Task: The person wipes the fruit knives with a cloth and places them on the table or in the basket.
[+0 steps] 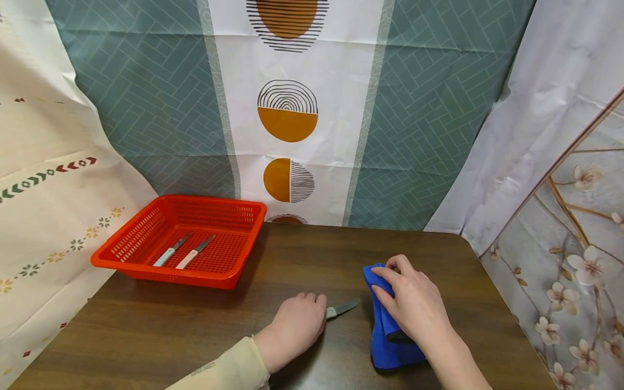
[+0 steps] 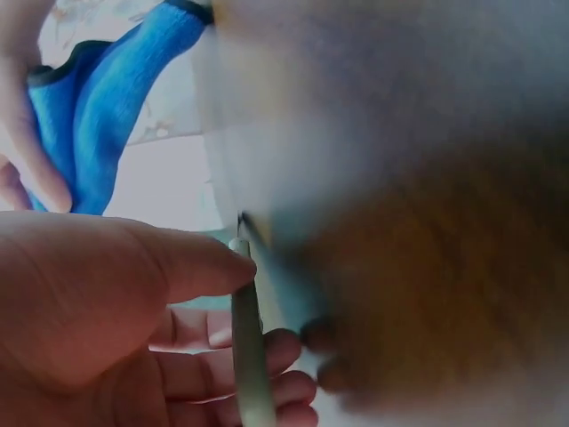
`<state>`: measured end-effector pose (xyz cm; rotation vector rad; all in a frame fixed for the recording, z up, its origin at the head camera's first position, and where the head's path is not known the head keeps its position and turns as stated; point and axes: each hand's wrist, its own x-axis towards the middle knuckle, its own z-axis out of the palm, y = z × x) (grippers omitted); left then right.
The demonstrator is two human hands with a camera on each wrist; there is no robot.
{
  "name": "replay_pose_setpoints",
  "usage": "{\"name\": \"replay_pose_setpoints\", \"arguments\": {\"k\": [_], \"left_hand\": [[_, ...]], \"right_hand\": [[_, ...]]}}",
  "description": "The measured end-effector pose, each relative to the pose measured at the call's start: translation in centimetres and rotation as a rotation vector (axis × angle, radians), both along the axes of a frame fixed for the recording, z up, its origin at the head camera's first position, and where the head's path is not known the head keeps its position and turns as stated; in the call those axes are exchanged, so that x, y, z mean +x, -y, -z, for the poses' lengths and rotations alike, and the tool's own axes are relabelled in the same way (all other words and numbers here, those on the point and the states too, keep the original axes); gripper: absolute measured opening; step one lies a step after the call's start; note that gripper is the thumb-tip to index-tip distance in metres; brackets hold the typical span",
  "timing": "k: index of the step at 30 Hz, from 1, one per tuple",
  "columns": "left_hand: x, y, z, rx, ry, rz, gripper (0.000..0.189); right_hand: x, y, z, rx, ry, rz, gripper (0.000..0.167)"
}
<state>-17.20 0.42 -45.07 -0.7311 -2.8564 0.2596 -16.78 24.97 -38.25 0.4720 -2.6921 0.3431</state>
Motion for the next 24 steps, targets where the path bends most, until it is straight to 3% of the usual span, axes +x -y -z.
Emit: {"name": "replay_pose_setpoints", "arguments": {"k": [5,9,14,24], "left_hand": [[-0.4,1.3,-0.6,0.109,0.097,0.02,0.019],[-0.7,2.4,-0.6,0.15,0.106,0.061,0.016],[-1.0,4.0,-0.8,0.241,0.038,0.111,0.014],[-1.2,7.0,-3.3,0.373,-0.084,0.132,0.023]], "right_hand": [[-0.1,0.2,-0.1,0.003,0.0,0.0,0.039],[-0.4,0.5,-0.2,-0.001,-0.032,-0.027,0.038],[-0.7,1.1,-0.5,0.002,-0.043,-0.047,0.038],[-1.1,2.9,-1.1,-0.017,-0.045,-0.055,0.038]]}}
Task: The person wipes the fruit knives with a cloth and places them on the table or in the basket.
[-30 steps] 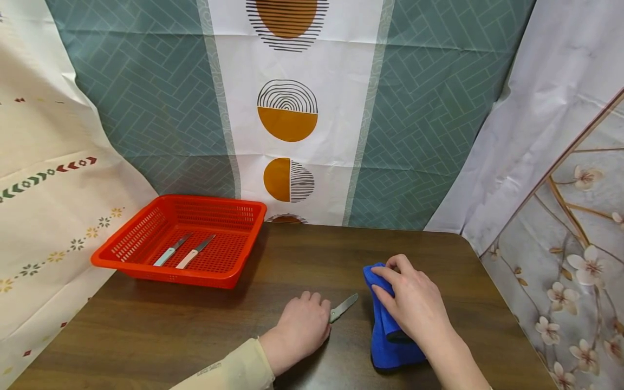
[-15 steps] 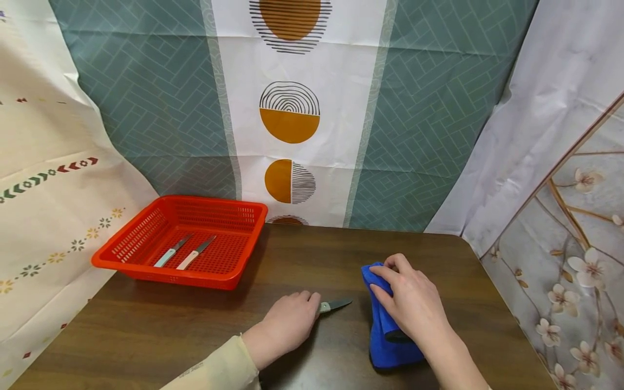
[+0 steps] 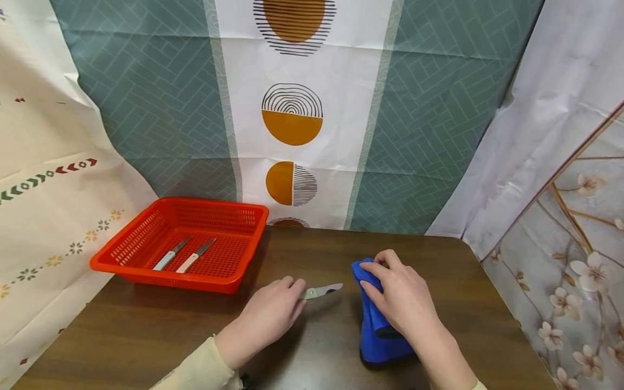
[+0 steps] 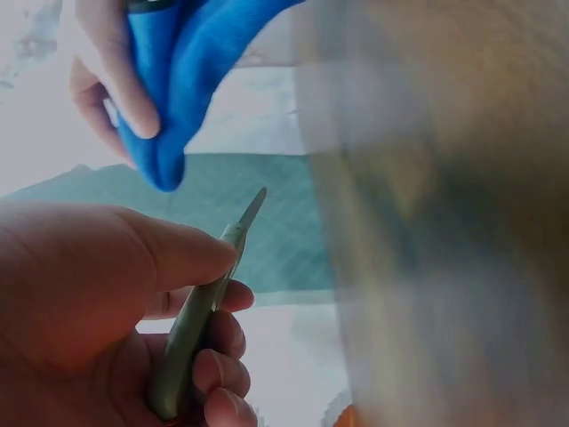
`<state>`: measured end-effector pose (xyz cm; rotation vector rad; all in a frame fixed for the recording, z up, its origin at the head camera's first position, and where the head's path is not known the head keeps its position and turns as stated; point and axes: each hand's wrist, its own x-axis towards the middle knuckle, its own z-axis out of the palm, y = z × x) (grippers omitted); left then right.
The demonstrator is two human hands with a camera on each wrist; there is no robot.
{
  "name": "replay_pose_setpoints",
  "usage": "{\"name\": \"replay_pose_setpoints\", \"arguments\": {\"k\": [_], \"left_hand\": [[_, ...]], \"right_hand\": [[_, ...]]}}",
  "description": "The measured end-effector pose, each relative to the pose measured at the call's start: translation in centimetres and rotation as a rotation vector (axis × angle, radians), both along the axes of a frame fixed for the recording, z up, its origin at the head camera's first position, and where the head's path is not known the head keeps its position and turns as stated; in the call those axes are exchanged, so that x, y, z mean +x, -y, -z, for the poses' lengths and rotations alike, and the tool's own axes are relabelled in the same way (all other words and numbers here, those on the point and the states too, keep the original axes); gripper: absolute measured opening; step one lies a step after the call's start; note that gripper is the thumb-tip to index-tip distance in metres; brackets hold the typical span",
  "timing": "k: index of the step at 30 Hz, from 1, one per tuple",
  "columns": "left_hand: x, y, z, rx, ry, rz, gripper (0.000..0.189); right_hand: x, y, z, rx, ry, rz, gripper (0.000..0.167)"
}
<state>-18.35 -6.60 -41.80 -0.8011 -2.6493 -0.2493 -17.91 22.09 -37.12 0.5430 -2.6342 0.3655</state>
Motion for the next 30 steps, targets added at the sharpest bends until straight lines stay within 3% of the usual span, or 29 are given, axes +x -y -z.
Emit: {"name": "replay_pose_setpoints", "arguments": {"k": [9,16,24,30], "left_hand": [[0.7,1.9,-1.4,0.081,-0.149,-0.004,0.026],[0.9,2.8,-2.5,0.092,-0.135,-0.038,0.023],[1.0,3.8,-3.4,0.111,-0.181,-0.053,0.024],[0.9,4.1,-4.0,0.121,-0.146,-0.069,0.026]], "right_hand": [[-0.5,1.8,-0.5,-0.041,-0.015,-0.028,0.038],[-0.9,3.2,-1.1,-0.072,0.005,-0.037,0.039],[-1.2,4.2,-1.4,-0.085,-0.015,-0.07,0.039],[-1.5,5.1,-2.0,-0.103,-0.04,-0.1,0.039]]}}
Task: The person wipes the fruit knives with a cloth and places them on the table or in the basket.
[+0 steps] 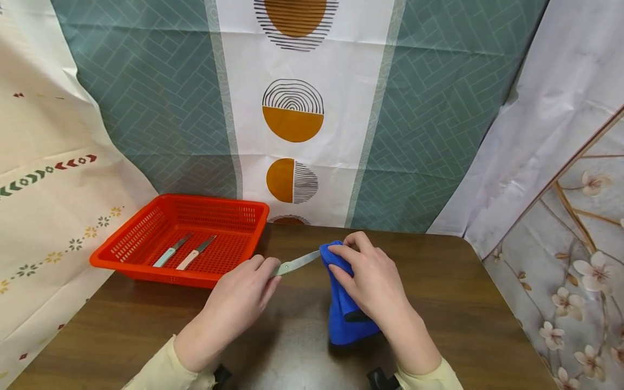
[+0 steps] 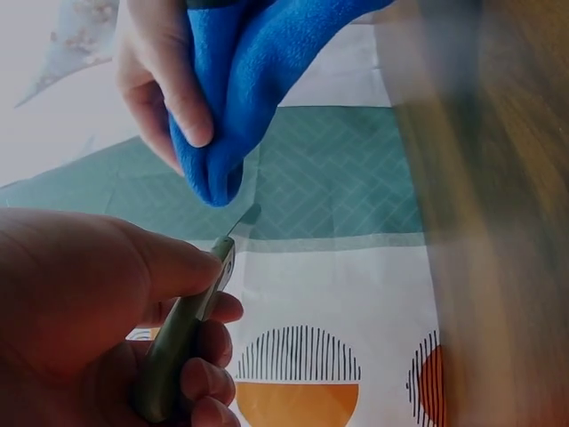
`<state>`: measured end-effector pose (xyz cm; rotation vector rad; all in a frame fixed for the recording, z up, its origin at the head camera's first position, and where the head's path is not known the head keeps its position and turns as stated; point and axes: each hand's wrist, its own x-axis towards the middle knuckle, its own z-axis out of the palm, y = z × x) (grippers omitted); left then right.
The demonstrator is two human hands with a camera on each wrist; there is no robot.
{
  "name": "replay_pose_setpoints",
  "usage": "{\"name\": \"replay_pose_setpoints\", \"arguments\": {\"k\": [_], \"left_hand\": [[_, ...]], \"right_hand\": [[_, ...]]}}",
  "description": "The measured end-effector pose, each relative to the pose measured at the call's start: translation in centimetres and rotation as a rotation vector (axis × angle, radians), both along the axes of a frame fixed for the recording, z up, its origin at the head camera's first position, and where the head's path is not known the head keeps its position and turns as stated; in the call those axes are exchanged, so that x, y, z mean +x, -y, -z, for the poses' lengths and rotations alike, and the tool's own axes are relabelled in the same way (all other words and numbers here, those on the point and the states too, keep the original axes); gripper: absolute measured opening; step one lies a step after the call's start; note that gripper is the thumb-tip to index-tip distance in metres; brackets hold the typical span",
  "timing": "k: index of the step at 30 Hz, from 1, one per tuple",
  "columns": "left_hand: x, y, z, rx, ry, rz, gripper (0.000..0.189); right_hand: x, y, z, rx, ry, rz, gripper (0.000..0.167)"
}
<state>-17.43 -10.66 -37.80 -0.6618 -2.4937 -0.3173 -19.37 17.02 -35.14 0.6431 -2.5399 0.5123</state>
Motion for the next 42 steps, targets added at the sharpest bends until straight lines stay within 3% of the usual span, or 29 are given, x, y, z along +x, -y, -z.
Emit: {"name": "replay_pose_setpoints", "arguments": {"k": [16,24,31,38,42], "left_hand": [[0.3,-0.5,-0.4,0.012,-0.011,0.001,0.027],[0.4,-0.5,-0.6,0.011,-0.017,0.007,0.028],[0.5,-0.4,-0.7,0.0,0.028,-0.002,0.029],[0.5,-0.3,-0.7,0.009,-0.014,0.017,0.029],[0.6,-0.3,-0.7,0.001,-0.004,0.01,0.029]], "right_hand": [[0.7,2.8,-0.2,0.033,-0.08,-0.112,0.039],[1.0,3.5,-0.1,0.06,-0.097,-0.132,0.041],[1.0,3.7,0.2,0.075,-0.097,-0.133,0.042],[0.9,3.6,0.2,0.072,-0.093,-0.128,0.042],[0.9,3.5,0.2,0.071,-0.093,-0.12,0.043]]}}
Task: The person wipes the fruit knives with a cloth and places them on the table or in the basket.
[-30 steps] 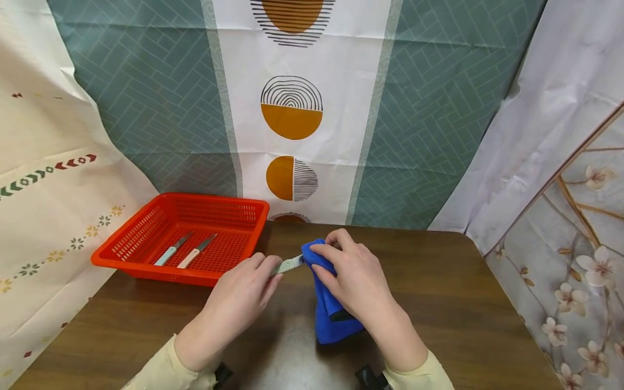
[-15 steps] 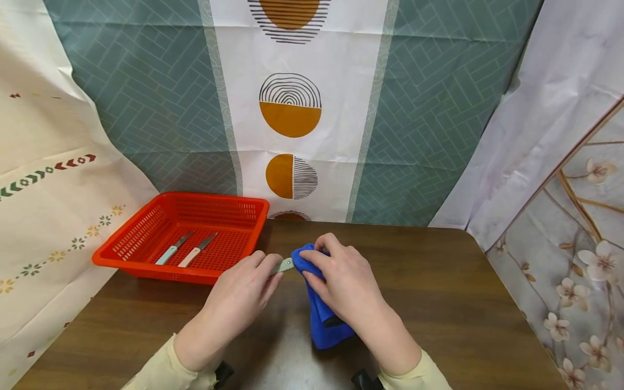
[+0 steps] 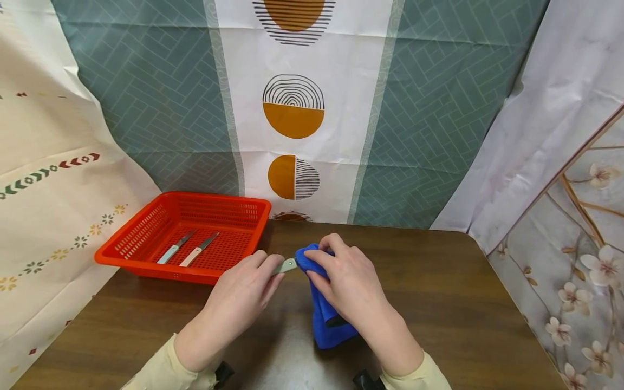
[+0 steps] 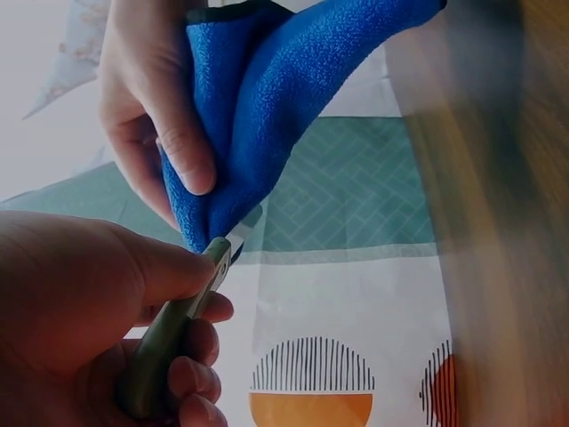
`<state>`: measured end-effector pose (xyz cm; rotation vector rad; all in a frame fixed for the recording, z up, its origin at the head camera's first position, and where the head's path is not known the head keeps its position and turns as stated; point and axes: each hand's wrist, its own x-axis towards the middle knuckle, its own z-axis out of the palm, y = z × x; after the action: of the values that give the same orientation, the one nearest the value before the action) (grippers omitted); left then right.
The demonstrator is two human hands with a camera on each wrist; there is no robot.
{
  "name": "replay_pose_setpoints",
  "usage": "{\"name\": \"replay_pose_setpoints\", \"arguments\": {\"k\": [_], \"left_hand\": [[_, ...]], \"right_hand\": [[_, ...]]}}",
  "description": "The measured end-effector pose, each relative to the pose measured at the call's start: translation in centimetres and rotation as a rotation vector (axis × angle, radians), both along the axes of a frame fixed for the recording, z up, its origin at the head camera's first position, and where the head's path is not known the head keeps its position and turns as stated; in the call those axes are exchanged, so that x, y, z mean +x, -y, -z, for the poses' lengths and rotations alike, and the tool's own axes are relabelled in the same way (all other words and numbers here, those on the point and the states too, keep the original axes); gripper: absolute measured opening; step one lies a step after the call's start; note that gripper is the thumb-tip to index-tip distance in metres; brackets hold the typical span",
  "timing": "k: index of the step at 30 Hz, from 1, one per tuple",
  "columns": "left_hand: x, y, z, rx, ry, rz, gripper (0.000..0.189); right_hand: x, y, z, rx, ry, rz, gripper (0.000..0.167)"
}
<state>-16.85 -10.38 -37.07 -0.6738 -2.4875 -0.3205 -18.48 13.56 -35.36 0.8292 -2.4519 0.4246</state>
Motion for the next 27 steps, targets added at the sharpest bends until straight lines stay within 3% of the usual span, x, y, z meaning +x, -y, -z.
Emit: {"name": "replay_pose_setpoints", "arguments": {"k": [6,17,27], "left_hand": [[0.1,0.0,-0.1,-0.001,0.011,-0.005,0.029],[0.2,0.1,-0.2,0.004,-0.056,0.006,0.029],[0.2,0.1,-0.3,0.007,-0.026,-0.007,0.03]], "right_hand": [[-0.1,-0.4,-0.1,0.0,0.008,0.015,0.041],[-0.5,-1.3,-0.3,-0.01,0.025,0.042,0.04],[-0.9,-2.0,-0.3,-0.031,0.022,0.056,0.041]]}}
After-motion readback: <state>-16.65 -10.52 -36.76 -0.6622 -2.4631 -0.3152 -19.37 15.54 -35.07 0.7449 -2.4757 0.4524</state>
